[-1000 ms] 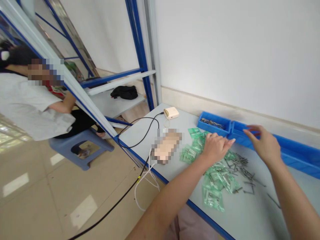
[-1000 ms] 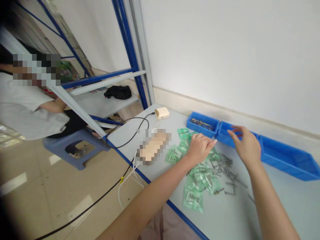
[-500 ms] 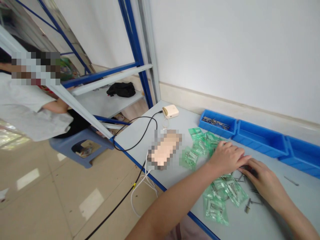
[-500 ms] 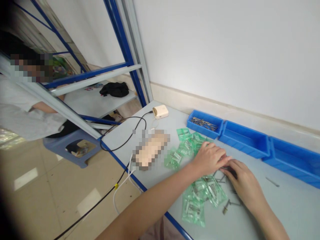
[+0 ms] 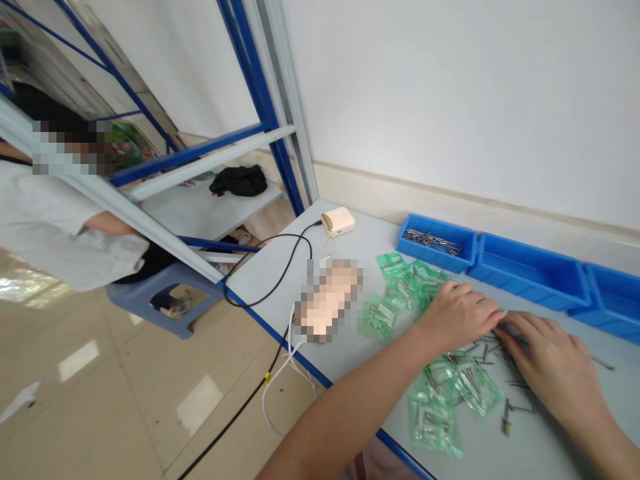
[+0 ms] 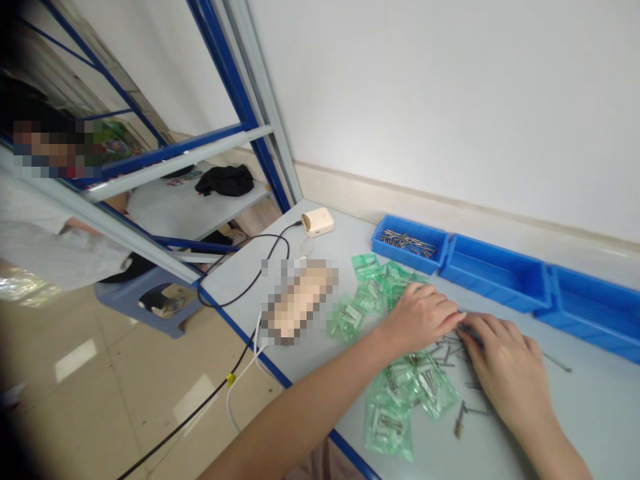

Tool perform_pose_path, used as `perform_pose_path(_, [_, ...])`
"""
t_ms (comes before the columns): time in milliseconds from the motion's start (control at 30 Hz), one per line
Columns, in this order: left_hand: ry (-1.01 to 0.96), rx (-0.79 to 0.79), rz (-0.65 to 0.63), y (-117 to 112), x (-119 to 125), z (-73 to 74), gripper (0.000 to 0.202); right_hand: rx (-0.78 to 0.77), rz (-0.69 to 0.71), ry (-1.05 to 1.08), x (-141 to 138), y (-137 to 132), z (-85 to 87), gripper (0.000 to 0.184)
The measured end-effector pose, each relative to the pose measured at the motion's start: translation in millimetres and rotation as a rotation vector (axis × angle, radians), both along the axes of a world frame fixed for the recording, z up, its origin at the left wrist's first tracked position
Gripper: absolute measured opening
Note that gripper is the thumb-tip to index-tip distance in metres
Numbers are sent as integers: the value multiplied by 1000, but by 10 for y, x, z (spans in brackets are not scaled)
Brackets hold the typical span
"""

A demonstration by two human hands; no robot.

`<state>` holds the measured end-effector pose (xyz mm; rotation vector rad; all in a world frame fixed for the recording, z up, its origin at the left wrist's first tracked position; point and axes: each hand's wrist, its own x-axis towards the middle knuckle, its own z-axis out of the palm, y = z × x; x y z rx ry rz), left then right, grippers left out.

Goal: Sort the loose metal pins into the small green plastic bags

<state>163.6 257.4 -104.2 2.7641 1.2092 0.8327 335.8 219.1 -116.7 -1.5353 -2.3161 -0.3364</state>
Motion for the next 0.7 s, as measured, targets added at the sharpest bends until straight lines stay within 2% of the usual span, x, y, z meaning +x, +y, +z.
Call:
perform_pose_path(167, [-32,-10,37,46,-43,7,37,-36,229,-4,-28,-27,13,54])
perform_pose_path(233, [-43,-7,41,56,-52,13,36,-31,281,0,-52,-40,18,52])
perform_pose_path(467, [-14,-1,28,53,-52,11,34,-155,354,96,-164,-68,-27,46])
perform_pose_path(700, [-28,-12,34,68,-63,12,33,-91,388,121,-196,-92,66,43])
